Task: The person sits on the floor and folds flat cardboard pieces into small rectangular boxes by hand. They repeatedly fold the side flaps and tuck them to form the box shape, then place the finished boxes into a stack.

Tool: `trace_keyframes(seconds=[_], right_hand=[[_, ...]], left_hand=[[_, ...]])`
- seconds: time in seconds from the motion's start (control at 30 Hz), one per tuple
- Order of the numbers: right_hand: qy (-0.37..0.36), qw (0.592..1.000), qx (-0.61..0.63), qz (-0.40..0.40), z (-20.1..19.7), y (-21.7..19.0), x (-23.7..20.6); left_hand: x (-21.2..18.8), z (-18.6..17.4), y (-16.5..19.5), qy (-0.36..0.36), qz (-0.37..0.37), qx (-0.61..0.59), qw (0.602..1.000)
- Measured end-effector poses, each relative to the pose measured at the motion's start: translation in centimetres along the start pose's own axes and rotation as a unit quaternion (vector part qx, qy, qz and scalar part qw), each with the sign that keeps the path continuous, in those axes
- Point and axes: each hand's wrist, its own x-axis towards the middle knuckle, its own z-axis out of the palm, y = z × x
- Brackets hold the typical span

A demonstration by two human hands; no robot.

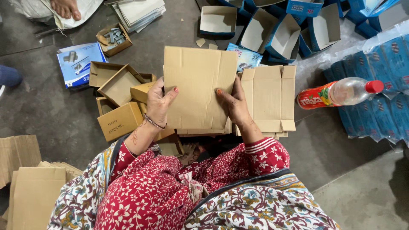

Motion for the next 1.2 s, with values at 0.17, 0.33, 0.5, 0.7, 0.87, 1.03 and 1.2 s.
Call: trace_keyframes(seconds=[0.17,0.33,0.5,0.7,0.87,1.03,1.2], right_hand=[[0.080,0.974,-0.181,-0.111,0.2,1.6,0.7],[0.127,0.941,-0.227,-0.217,-0.5,2.8,0.1],[0.092,0.949,-0.239,-0.182,-1.3,2.7,-0.9],[-0.063,0.996,0.033,-0.055,-1.2,-0.6,-1.1],[-0.077,0.996,0.024,0.024,-0.6,-3.7,-1.7],[-0.028,0.998,0.049,0.010,0.4,-4.8,-2.7],[-0.011,0.999,0.048,0.006,1.6,-5.0,-3.0]], left_hand=[[-1.7,4.5,-0.2,-0.131,-0.016,0.221,0.966],[-2.1,6.2,-1.6,-0.197,0.211,0.392,0.873],[-0.4,5.0,-0.6,-0.081,0.054,0.305,0.947],[-0.9,2.8,5.8,-0.147,0.076,0.095,0.982],[-0.8,3.5,7.5,-0.114,0.032,-0.053,0.991],[-1.5,4.2,6.2,-0.162,0.002,-0.091,0.983],[-1.7,4.3,5.9,-0.119,0.022,0.020,0.992]])
